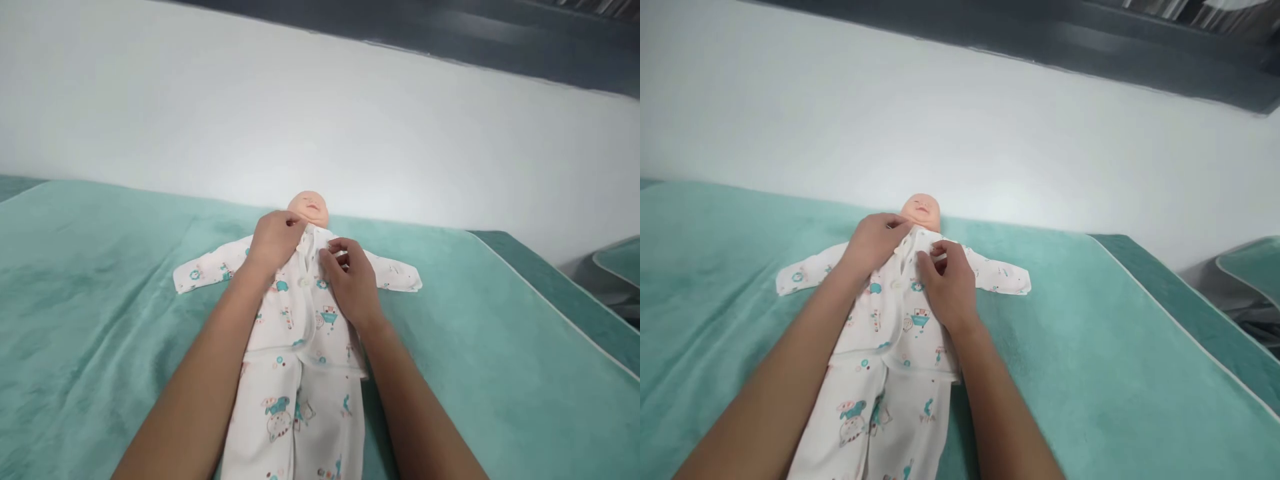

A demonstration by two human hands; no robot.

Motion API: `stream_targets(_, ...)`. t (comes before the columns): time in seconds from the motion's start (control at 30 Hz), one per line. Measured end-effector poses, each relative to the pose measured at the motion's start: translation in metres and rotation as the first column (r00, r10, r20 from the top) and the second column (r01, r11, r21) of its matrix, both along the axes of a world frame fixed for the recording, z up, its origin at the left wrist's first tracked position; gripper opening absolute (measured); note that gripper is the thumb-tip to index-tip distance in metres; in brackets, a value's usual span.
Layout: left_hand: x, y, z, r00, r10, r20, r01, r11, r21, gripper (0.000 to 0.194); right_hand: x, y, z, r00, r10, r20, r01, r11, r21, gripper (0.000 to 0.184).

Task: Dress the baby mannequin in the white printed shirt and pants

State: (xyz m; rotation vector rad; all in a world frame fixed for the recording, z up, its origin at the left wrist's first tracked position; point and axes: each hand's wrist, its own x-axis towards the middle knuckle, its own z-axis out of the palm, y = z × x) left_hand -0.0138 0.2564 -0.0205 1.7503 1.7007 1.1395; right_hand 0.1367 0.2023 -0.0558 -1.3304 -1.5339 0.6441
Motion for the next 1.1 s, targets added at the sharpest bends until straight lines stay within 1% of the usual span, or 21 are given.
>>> stream_targets(0.07, -0.003, -0.001, -0.001, 0.997, -0.073, 0.022, 0.074, 0.997, -0.018, 0.020, -0.001, 0.005, 0.003, 0.998, 0.009, 0.062, -0.010, 1.000, 0.003, 0.028)
stream_targets(0.1, -0.005, -0.002, -0.002, 0.995, -0.088, 0.041, 0.088, 0.996, -0.019, 0.019, -0.002, 0.008, 0.006, 0.995, 0.005, 0.098, -0.005, 1.000, 0.003, 0.028)
stream_targets(0.2, -0.008, -0.003, -0.002, 0.994, -0.059, 0.087, 0.060, 0.998, -0.009, 0.015, -0.010, 0.019, 0.017, 0.965, -0.039, 0.259, 0.046, 0.999, -0.018, 0.033)
stream_targets(0.27, -0.008, -0.003, -0.002, 0.989, -0.030, 0.146, 0.029, 1.000, 0.007, 0.015, -0.017, 0.027, 0.026, 0.920, -0.077, 0.385, 0.102, 0.994, -0.044, 0.034)
stream_targets(0.33, -0.007, -0.003, -0.002, 0.972, -0.021, 0.236, 0.017, 1.000, 0.018, 0.016, -0.023, 0.033, 0.034, 0.872, -0.103, 0.479, 0.150, 0.987, -0.062, 0.031)
stream_targets(0.4, -0.006, -0.004, -0.001, 0.952, -0.018, 0.305, 0.016, 1.000, 0.010, 0.015, -0.026, 0.036, 0.037, 0.842, -0.111, 0.528, 0.165, 0.985, -0.056, 0.025)
stream_targets(0.5, -0.003, -0.007, 0.002, 0.945, -0.025, 0.327, 0.030, 0.999, -0.011, 0.013, -0.023, 0.038, 0.037, 0.839, -0.077, 0.538, 0.121, 0.991, -0.047, 0.023)
stream_targets(0.63, 0.000, -0.010, 0.005, 0.942, -0.034, 0.334, 0.046, 0.998, -0.030, 0.014, -0.019, 0.039, 0.034, 0.858, -0.066, 0.509, 0.090, 0.996, -0.023, 0.027)
stream_targets(0.83, 0.001, -0.011, 0.005, 0.958, -0.044, 0.285, 0.067, 0.995, -0.071, 0.015, -0.016, 0.045, 0.030, 0.895, -0.074, 0.440, 0.075, 0.997, 0.014, 0.024)
stream_targets(0.9, 0.001, -0.012, 0.005, 0.968, -0.003, 0.250, 0.016, 0.999, -0.050, 0.014, -0.013, 0.050, 0.027, 0.940, -0.061, 0.337, 0.056, 0.998, 0.025, 0.020)
stream_targets(1.0, 0.001, -0.012, 0.005, 0.977, 0.058, 0.204, -0.056, 0.998, -0.015, 0.010, -0.010, 0.056, 0.023, 0.996, -0.022, 0.083, 0.021, 1.000, 0.016, 0.014)
stream_targets(1.03, 0.000, -0.013, 0.006, 0.976, 0.058, 0.210, -0.056, 0.998, -0.016, 0.010, -0.010, 0.057, 0.023, 1.000, -0.009, -0.002, 0.009, 1.000, 0.012, 0.014)
stream_targets(1.1, 0.000, -0.013, 0.007, 0.959, 0.041, 0.281, -0.030, 0.999, -0.042, 0.010, -0.010, 0.058, 0.023, 0.989, 0.015, -0.146, -0.015, 1.000, 0.003, 0.014)
